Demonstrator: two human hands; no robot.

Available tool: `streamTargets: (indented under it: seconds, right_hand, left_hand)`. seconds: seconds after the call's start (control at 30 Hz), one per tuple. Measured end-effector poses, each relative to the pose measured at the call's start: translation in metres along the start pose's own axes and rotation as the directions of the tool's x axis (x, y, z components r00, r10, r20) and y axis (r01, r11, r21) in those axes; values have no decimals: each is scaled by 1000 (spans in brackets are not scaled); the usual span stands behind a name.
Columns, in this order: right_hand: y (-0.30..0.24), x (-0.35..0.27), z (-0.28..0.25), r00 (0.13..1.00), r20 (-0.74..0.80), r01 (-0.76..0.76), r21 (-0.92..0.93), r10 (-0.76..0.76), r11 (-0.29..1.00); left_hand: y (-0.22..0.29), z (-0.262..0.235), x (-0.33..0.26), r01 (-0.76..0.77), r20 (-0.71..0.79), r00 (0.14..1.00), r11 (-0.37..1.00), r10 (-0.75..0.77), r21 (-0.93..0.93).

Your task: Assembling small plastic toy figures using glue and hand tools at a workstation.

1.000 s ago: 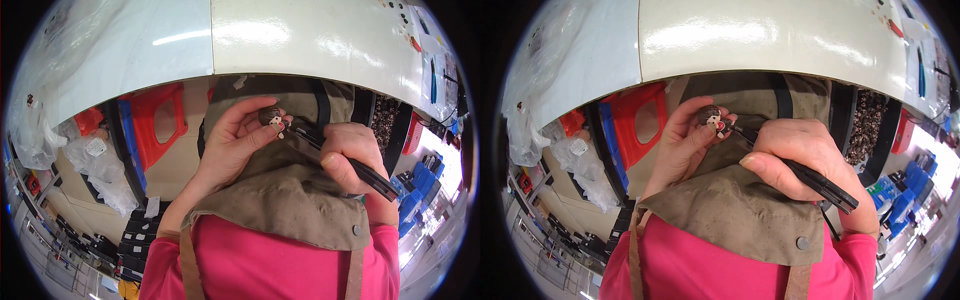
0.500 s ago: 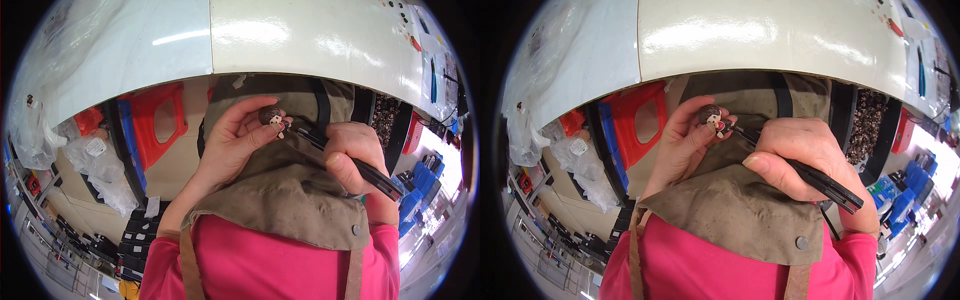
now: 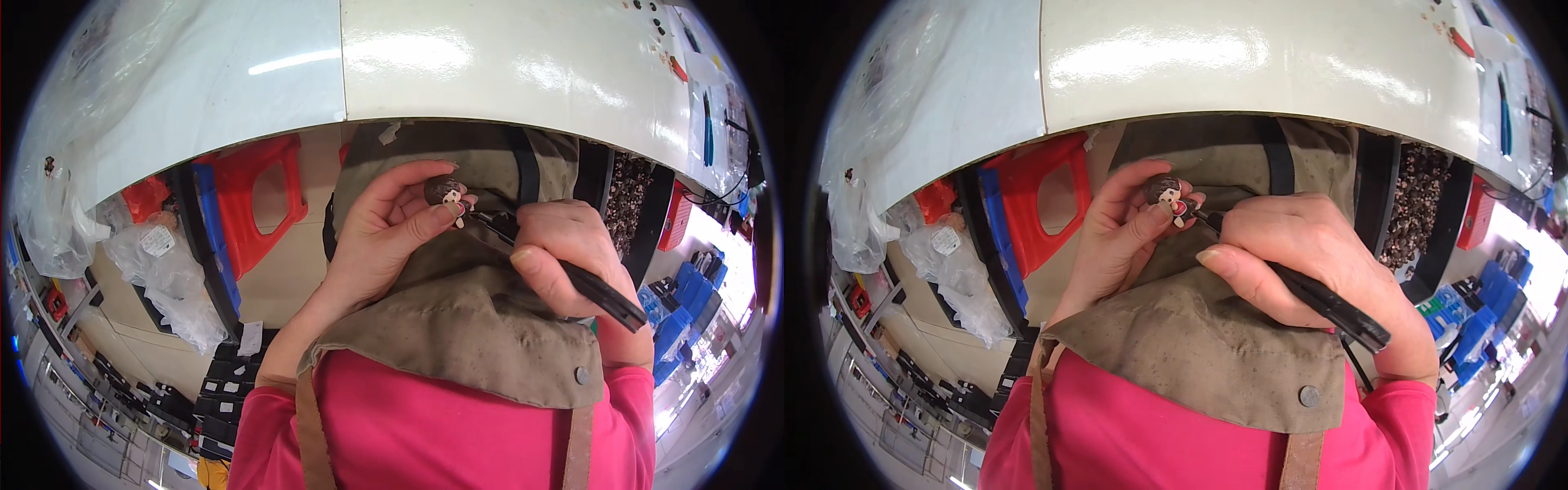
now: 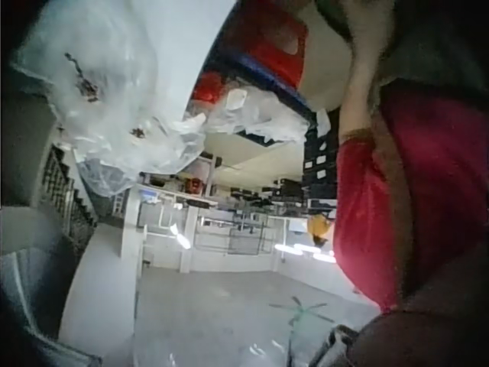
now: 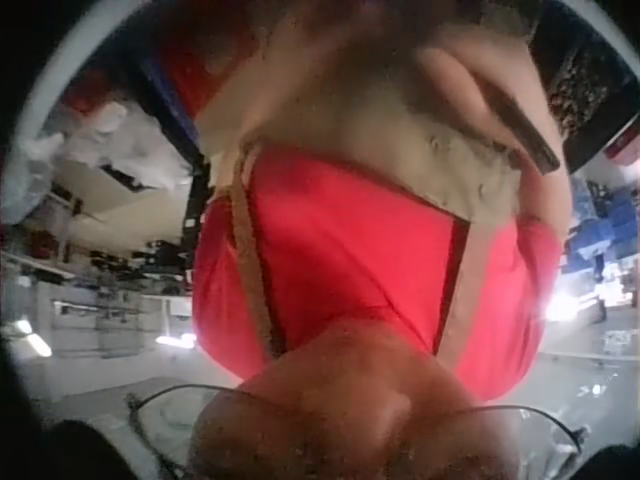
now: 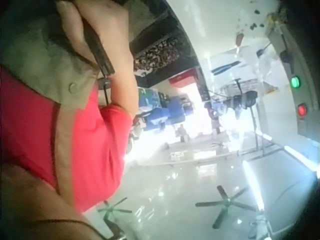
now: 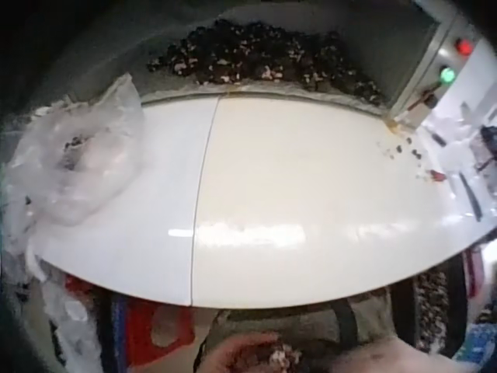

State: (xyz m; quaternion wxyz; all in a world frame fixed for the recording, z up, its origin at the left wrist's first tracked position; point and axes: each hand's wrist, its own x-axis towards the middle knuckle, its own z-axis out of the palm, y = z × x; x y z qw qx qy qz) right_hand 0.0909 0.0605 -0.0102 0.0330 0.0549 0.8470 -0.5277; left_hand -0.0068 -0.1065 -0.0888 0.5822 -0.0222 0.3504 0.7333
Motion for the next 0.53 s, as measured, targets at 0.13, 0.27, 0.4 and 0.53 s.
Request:
streamTargets:
  seconds: [0.13,0.27,0.4,0.53]
  right_hand:
    - [-7,-2,-7,999,-24,-43,23,43,999]
    - [-14,-4,-29,987,-29,-134,396,158,908]
    - [-10,-24,-48,896,-392,27,522,211,852]
    - [19,-52,-77,750,-534,-149,439,391,886]
  left_hand:
    - [3,6,-4,-38,-11,999,997,39,63]
    - [20,18,-9,-237,128,967,963,221,129]
    - [54,41,-10,-261,121,964,932,237,252]
    - [86,68,-4,-338,134,941,832,311,440]
